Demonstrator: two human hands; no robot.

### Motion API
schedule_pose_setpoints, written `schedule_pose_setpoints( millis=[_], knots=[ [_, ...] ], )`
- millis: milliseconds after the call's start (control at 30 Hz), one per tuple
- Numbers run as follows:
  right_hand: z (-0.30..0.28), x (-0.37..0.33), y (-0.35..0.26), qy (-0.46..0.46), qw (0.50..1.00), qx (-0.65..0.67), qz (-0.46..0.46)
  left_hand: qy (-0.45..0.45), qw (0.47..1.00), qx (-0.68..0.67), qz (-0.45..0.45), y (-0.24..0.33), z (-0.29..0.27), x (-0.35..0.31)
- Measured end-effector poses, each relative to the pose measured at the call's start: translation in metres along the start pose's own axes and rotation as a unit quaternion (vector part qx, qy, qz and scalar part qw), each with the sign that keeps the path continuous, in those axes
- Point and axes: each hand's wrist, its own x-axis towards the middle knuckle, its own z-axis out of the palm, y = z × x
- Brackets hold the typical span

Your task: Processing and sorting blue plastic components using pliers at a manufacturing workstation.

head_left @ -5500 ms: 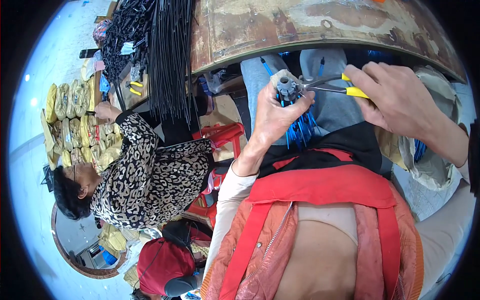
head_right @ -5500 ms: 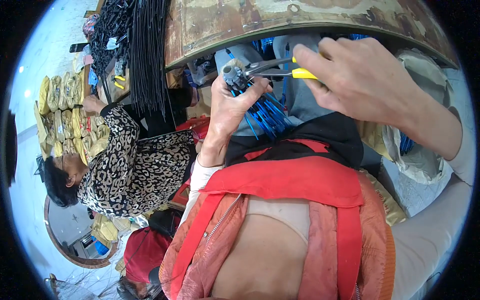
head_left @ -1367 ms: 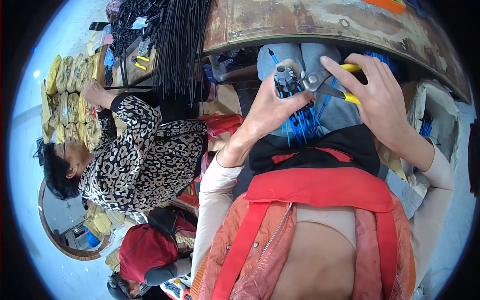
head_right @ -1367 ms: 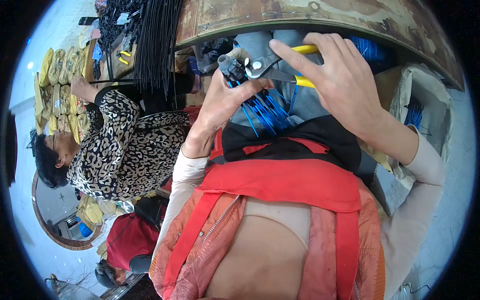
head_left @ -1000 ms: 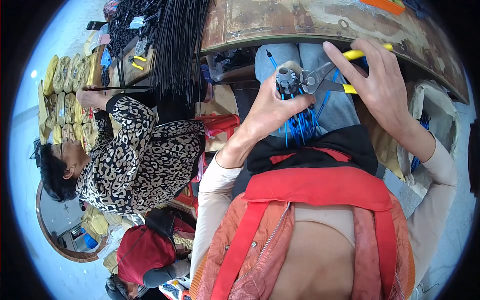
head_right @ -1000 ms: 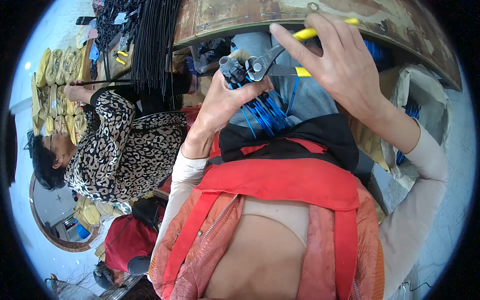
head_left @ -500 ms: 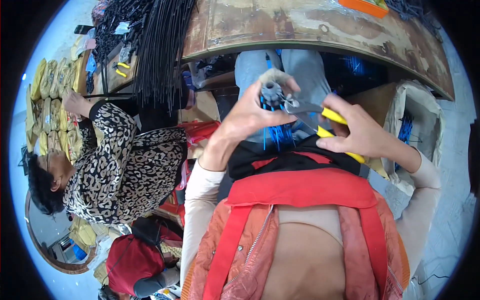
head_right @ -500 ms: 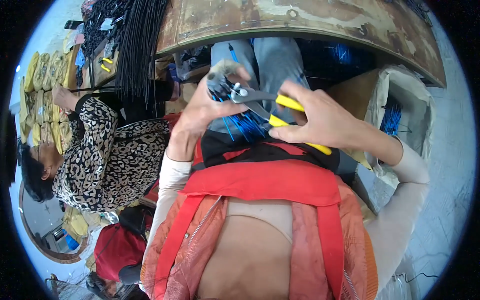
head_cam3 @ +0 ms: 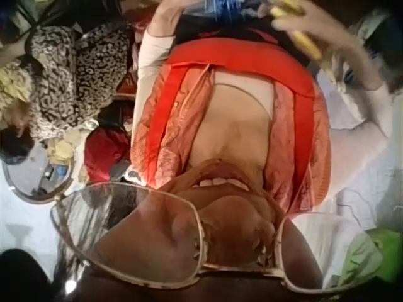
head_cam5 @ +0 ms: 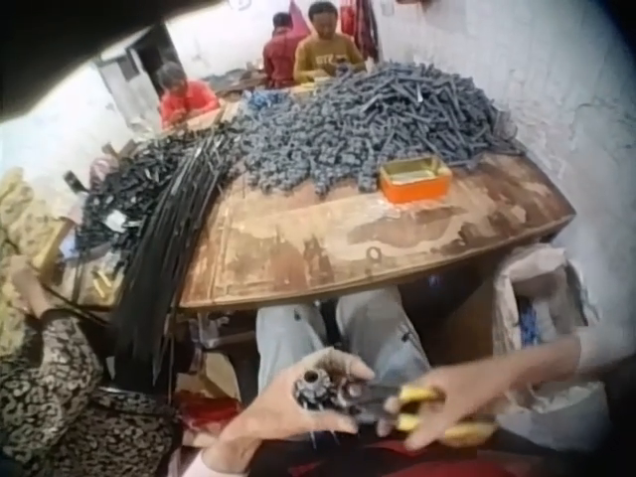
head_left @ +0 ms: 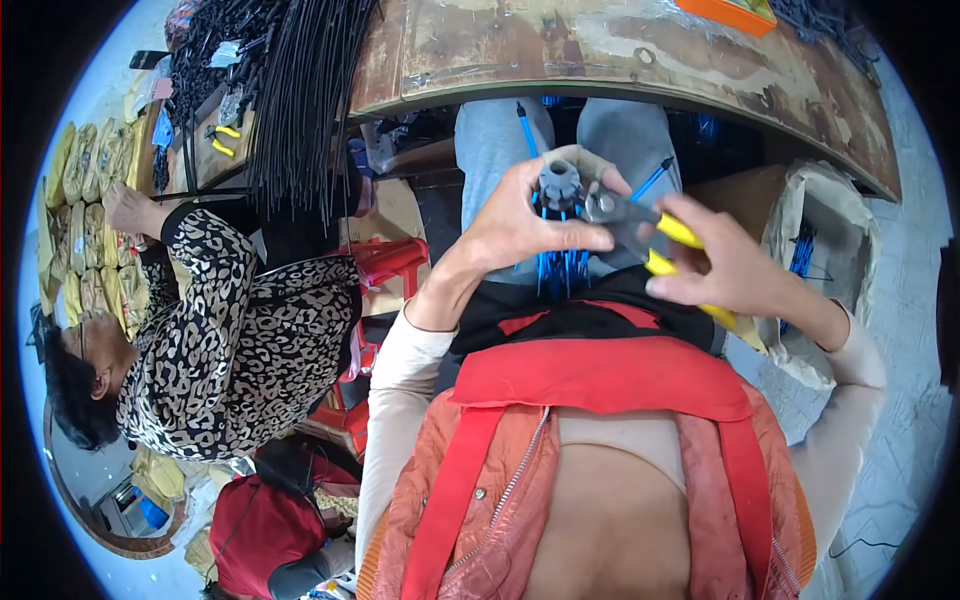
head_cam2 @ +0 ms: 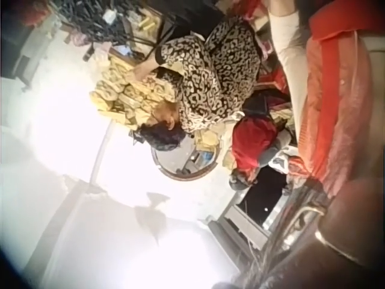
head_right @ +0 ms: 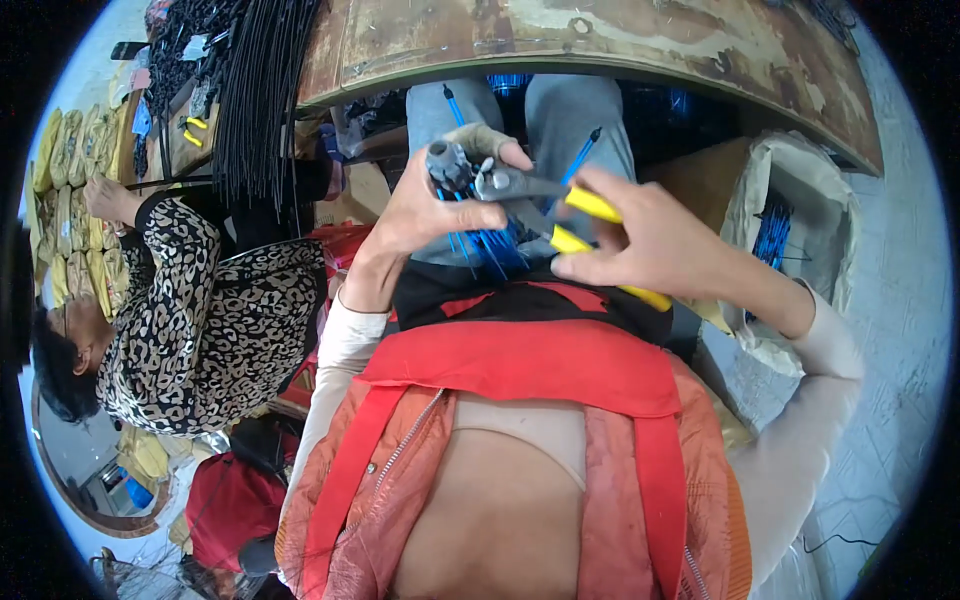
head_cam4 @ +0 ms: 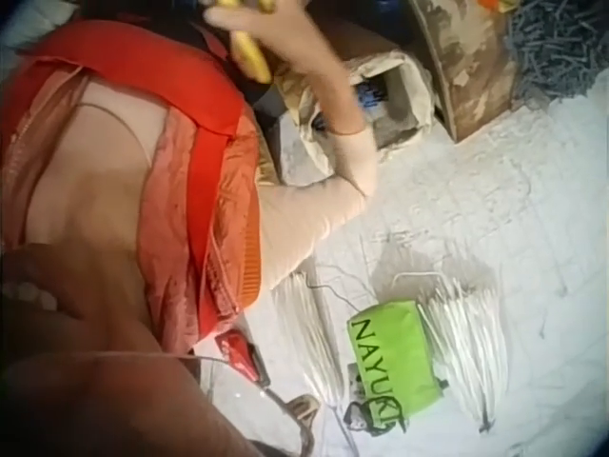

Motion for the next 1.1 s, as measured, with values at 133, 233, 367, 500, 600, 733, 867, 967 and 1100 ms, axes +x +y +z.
schedule_pose_setpoints(
  millis=[133,233,367,500,600,733,867,967,1100],
  knots=[
    [-0.011,0.006,0.003,0.268,0.870,-0.328,-0.251,0.143,0.988,0.028,-0.044,0.008,0.010,0.003],
    [-0.022,-0.004,-0.030,0.036,0.997,-0.040,-0.047,0.068,0.997,0.017,-0.040,0.002,-0.006,-0.005],
    [-0.016,0.010,-0.001,-0.237,0.931,0.270,0.064,-0.058,0.997,0.009,-0.040,0.007,-0.011,-0.003],
    [-0.020,-0.007,-0.035,0.049,0.989,-0.133,-0.044,0.036,0.999,-0.037,-0.013,0.002,-0.004,-0.001],
    [-0.021,-0.004,-0.020,0.188,0.896,-0.358,-0.183,0.079,0.997,-0.001,-0.016,0.013,0.003,-0.002],
    [-0.019,0.004,-0.022,0.004,0.997,-0.077,-0.031,0.062,0.997,0.029,-0.023,0.006,-0.008,-0.005],
    [0.000,0.014,-0.001,-0.061,0.987,0.151,0.009,0.021,1.000,0.013,-0.011,-0.005,-0.016,-0.003],
    [-0.009,0.001,-0.012,-0.044,0.989,0.141,0.011,-0.008,0.999,0.034,-0.022,0.002,-0.010,0.004],
    [-0.038,-0.011,-0.039,-0.035,0.996,-0.052,0.064,0.045,0.998,0.011,-0.046,0.009,0.009,0.004]
  ],
)
